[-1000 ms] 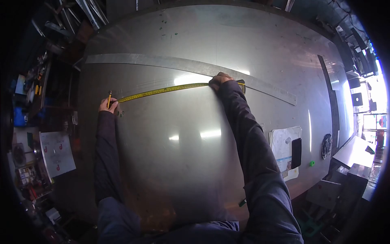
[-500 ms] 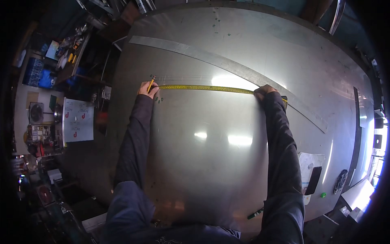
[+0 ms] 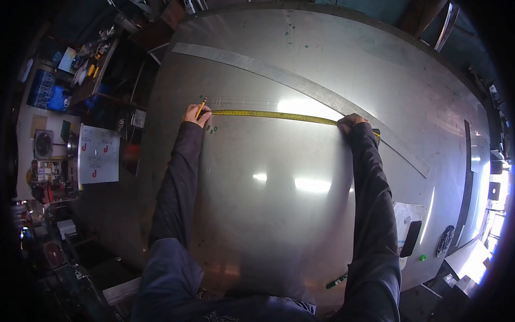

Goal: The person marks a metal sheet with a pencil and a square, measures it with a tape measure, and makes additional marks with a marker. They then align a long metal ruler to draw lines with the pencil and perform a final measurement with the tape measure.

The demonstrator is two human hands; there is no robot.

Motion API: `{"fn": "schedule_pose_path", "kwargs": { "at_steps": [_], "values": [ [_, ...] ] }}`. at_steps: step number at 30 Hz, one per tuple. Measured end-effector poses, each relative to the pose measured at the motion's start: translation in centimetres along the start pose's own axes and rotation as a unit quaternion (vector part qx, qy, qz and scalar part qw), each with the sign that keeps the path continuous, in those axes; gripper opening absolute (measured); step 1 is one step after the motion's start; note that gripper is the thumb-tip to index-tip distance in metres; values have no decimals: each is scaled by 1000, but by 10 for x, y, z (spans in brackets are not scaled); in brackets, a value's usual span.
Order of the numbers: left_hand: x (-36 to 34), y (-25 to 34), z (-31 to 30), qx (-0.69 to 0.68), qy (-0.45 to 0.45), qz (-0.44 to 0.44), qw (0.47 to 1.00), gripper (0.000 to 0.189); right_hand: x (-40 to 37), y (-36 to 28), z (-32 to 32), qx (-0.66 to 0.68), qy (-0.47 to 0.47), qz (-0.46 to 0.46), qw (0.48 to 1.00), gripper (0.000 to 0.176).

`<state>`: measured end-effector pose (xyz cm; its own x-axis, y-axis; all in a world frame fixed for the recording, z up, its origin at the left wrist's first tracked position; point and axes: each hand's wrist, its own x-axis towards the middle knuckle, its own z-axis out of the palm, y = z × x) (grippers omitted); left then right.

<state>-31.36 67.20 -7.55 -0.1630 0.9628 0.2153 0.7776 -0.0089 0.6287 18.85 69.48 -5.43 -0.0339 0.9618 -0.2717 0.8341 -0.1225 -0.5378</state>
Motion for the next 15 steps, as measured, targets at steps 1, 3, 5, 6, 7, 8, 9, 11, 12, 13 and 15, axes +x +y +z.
{"fn": "schedule_pose_path", "kwargs": {
  "at_steps": [1, 3, 5, 6, 7, 8, 9, 11, 12, 13, 15],
  "values": [
    [0, 1, 0, -2, -1, 1, 1000, 16, 1, 0, 0, -15, 3, -5, 1000, 17],
    [-1, 3, -1, -5, -3, 8, 1000, 16, 1, 0, 0, -30, 6, -8, 999, 18],
    [-1, 2, -1, -5, -4, 5, 1000, 16, 2, 0, 0, -37, 1, -4, 999, 19],
    [-1, 1, -1, -5, -5, 2, 1000, 16, 3, 1, 1, -38, 2, -3, 999, 19],
    [-1, -3, -1, -8, -8, 4, 1000, 16, 5, 3, 3, -24, -4, -12, 1000, 19],
    [1, -9, -1, -6, -5, 40, 999, 17, 6, 4, 2, -10, -9, -19, 1000, 19],
    [3, -14, 1, -6, -4, 79, 997, 18, 9, 5, 3, -46, -12, -48, 998, 18],
    [2, -7, -2, -12, 10, 80, 997, 21, 22, -12, -7, -197, -136, 1, 971, 18],
    [-2, -6, -1, -14, 63, 101, 993, 21, 10, 2, 3, -73, -37, -27, 996, 19],
    [-6, -5, 1, -16, 119, 119, 986, 22, 14, 1, 2, -104, -56, -35, 992, 20],
    [-12, 4, 1, -34, 214, 58, 975, 32, 16, 9, 8, -80, -35, -59, 994, 21]
  ]
}}
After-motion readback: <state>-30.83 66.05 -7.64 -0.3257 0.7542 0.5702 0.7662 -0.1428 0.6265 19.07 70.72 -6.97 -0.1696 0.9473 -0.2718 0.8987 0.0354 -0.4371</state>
